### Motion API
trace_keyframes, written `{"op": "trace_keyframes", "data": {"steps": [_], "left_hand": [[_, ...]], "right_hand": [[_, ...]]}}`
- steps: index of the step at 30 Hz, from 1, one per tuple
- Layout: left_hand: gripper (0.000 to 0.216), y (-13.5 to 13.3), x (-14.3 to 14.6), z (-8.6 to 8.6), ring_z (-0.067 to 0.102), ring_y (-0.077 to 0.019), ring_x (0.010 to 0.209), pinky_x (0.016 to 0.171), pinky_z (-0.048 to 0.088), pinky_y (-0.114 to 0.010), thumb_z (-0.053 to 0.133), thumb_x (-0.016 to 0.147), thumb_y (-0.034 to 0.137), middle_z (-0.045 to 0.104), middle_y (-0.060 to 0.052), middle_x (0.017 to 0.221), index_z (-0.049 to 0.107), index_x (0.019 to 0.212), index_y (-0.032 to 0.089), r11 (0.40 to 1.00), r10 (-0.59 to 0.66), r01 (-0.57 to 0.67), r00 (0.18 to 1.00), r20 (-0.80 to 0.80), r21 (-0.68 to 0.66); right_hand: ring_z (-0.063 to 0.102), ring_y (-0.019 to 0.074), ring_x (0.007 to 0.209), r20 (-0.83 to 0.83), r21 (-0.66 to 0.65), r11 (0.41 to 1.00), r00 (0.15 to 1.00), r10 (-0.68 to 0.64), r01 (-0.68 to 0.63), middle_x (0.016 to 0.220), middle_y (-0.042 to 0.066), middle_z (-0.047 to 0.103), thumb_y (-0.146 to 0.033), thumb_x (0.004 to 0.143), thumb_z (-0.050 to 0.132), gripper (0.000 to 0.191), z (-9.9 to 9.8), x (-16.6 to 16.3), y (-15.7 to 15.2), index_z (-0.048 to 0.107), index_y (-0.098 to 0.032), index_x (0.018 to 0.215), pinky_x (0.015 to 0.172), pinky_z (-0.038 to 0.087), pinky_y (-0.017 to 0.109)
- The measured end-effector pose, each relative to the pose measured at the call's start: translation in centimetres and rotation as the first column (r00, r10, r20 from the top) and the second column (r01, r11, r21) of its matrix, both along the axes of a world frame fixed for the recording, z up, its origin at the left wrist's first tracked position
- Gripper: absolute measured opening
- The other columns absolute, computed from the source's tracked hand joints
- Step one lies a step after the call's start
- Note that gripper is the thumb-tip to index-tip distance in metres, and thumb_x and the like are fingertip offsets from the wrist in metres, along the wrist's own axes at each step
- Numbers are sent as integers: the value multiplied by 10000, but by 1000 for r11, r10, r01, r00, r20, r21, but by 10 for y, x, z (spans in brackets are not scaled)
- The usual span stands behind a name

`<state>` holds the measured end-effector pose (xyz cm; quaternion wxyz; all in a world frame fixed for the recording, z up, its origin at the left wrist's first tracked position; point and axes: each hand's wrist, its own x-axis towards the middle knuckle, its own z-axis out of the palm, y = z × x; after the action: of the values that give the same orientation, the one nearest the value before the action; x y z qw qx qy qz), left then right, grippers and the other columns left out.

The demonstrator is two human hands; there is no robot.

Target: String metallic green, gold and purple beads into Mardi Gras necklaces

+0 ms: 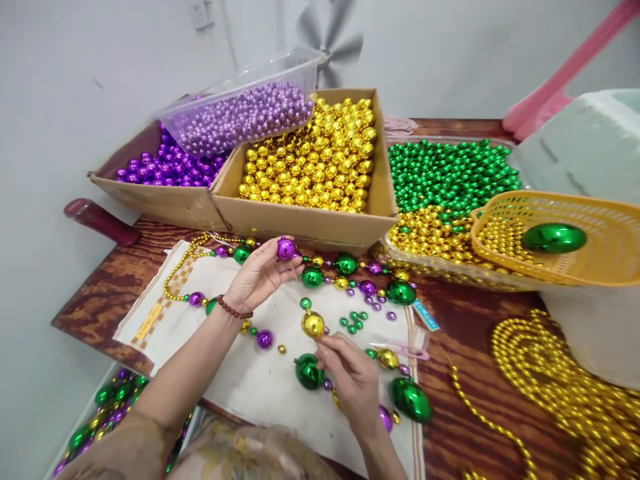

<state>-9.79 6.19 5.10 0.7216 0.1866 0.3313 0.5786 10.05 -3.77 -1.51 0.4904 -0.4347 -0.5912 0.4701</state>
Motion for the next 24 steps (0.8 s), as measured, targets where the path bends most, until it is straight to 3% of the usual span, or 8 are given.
{"op": "trace_keyframes", "data": {"steps": [6,14,24], "left_hand": [[188,0,2,-3,720,-178,825,848,600,-350,673,887,248,730,-66,938,705,1027,128,999,4,-3,1000,13,-37],[228,-1,4,-4,723,-175,812,808,610,-329,724,843,231,712,-45,913,694,1046,132,1000,-3,4,1000,-29,25],[215,-1,4,-4,728,-175,802,807,614,-330,704,852,188,713,-40,902,691,1057,128,999,40,-40,999,-32,2]], "right_hand": [[610,108,527,14,-11,1000,1000,5,-5,695,-2,605,-172,919,576,139,-3,0,-2,708,-179,875,511,456,219],[598,100,538,9,15,1000,1000,-14,14,667,-23,598,-148,920,583,141,-9,-3,-2,712,-199,897,531,451,214],[594,93,520,-43,-19,999,998,-43,43,670,-28,603,-155,924,581,143,-13,-10,-3,709,-208,890,534,456,219]]}}
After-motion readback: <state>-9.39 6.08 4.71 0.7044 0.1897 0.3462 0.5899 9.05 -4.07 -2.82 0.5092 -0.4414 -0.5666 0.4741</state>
